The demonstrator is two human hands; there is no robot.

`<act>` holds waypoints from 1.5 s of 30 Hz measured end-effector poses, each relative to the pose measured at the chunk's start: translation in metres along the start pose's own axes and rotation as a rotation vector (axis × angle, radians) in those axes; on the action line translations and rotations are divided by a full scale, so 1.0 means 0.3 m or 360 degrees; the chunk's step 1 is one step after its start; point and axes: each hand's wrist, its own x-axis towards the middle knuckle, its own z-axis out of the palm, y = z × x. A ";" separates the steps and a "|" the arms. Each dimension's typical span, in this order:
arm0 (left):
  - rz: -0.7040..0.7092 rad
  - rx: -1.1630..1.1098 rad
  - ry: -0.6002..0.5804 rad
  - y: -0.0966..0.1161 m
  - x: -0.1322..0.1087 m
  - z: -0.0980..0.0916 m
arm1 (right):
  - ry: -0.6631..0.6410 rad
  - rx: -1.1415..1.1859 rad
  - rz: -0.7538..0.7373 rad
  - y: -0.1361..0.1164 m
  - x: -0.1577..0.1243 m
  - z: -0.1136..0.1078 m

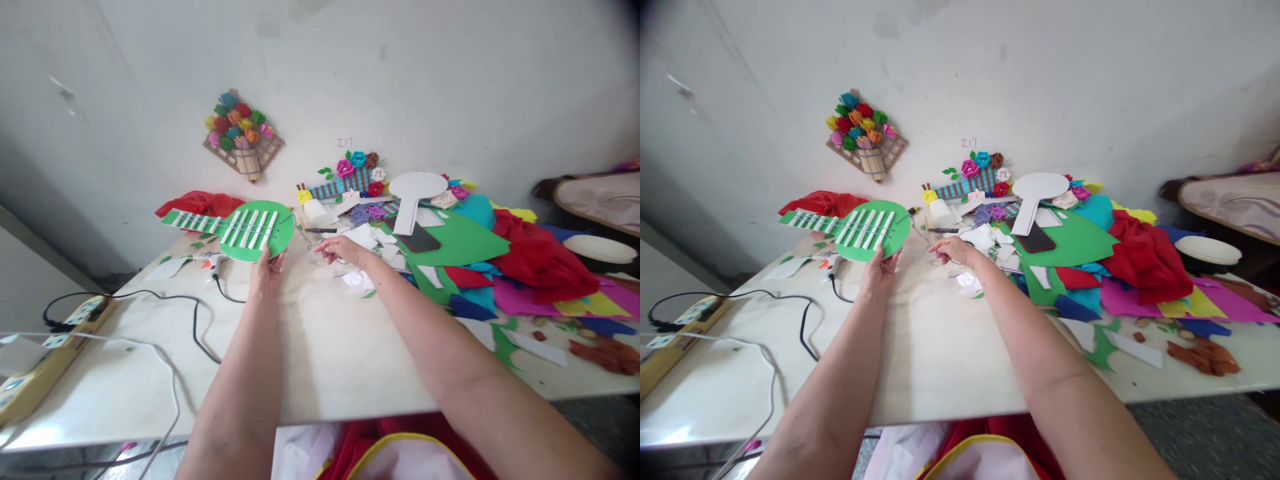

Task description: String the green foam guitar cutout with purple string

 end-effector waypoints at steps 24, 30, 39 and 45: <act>-0.0093 0.0198 -0.0130 -0.012 -0.005 -0.005 | 0.0261 0.0326 -0.0037 -0.022 -0.009 0.065; -0.0124 0.0228 -0.0136 -0.008 -0.016 0.004 | 0.0258 0.0324 0.0029 -0.018 -0.005 0.062; -0.0160 0.0307 -0.0202 -0.012 -0.020 0.004 | 0.0337 0.0230 -0.0041 -0.018 -0.006 0.092; -0.0128 0.0343 -0.0250 -0.013 -0.030 0.010 | 0.0267 -0.0011 -0.0071 -0.031 -0.017 0.115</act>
